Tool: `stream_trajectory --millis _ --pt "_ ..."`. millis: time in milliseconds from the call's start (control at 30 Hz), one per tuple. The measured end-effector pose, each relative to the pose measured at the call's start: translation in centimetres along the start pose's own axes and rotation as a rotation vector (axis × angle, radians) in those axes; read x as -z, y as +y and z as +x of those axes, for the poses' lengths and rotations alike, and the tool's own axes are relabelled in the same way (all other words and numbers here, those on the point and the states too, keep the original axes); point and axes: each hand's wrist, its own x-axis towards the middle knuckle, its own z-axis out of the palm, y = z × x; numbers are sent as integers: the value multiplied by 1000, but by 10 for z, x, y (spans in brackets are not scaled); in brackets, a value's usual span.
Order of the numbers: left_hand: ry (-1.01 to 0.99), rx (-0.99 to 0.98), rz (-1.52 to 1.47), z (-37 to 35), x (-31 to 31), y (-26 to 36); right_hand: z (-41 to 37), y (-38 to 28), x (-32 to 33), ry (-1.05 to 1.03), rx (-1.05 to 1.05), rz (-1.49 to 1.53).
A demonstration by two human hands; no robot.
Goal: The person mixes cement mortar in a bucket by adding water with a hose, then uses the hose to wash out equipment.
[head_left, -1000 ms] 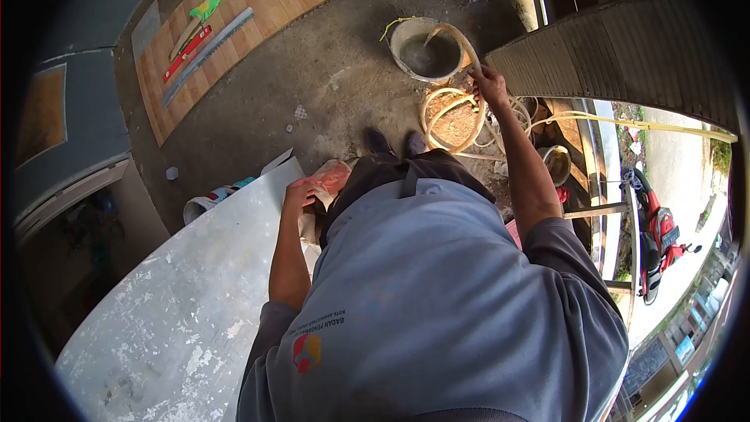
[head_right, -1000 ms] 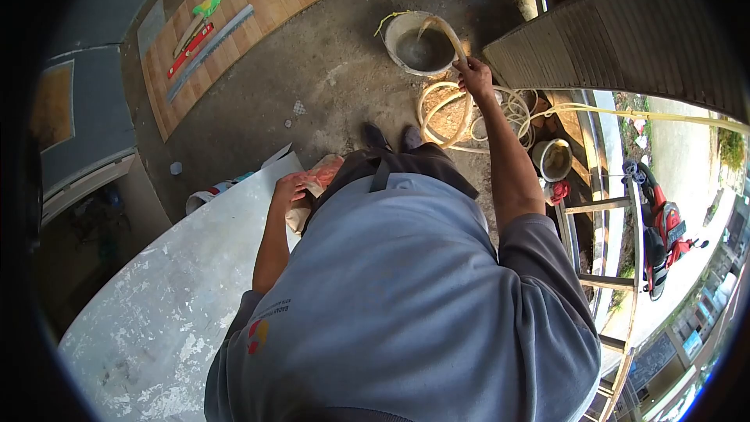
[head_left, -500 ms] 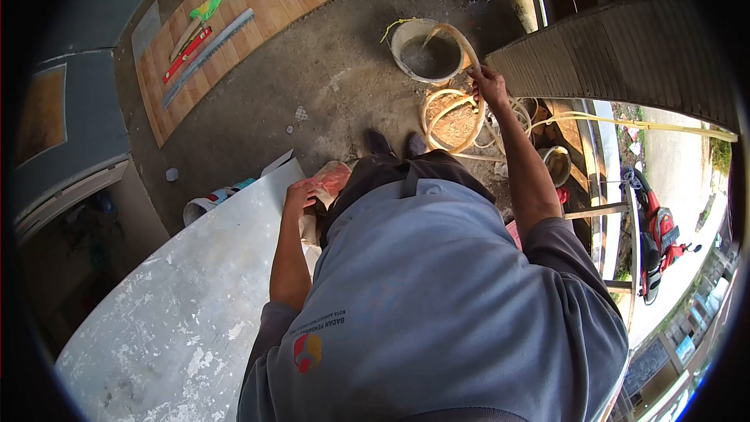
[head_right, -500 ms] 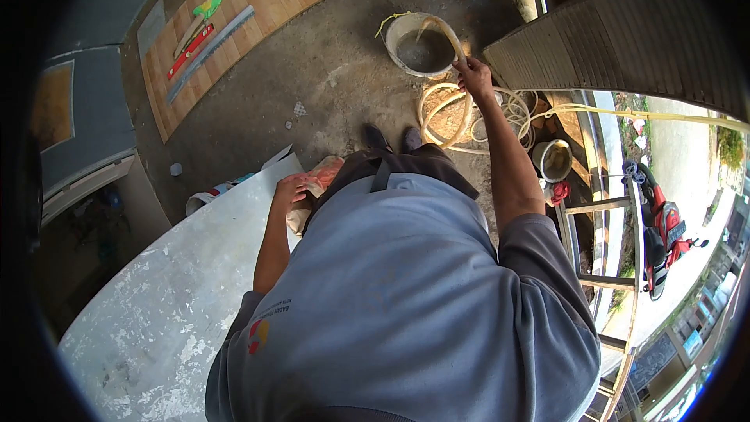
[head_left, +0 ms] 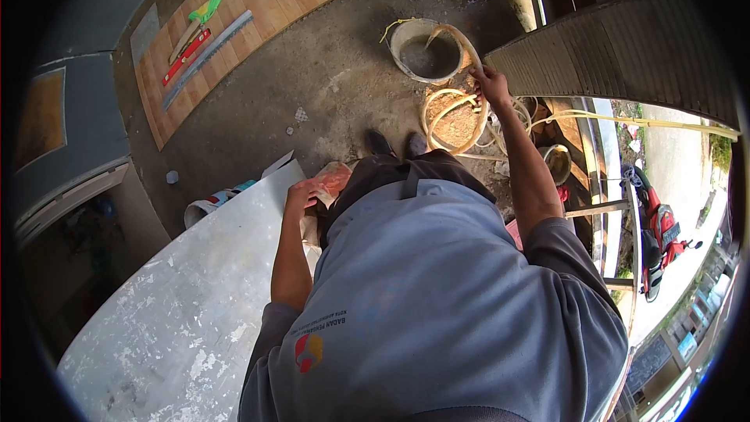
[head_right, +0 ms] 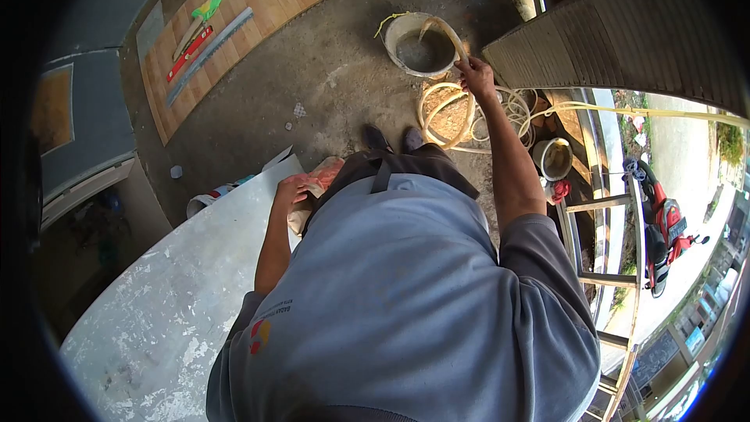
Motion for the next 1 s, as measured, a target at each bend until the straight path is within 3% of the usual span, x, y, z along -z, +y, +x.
stream_trajectory --millis 1000 --pt "21 7 -39 12 4 -15 -5 -6 -2 2 30 -8"
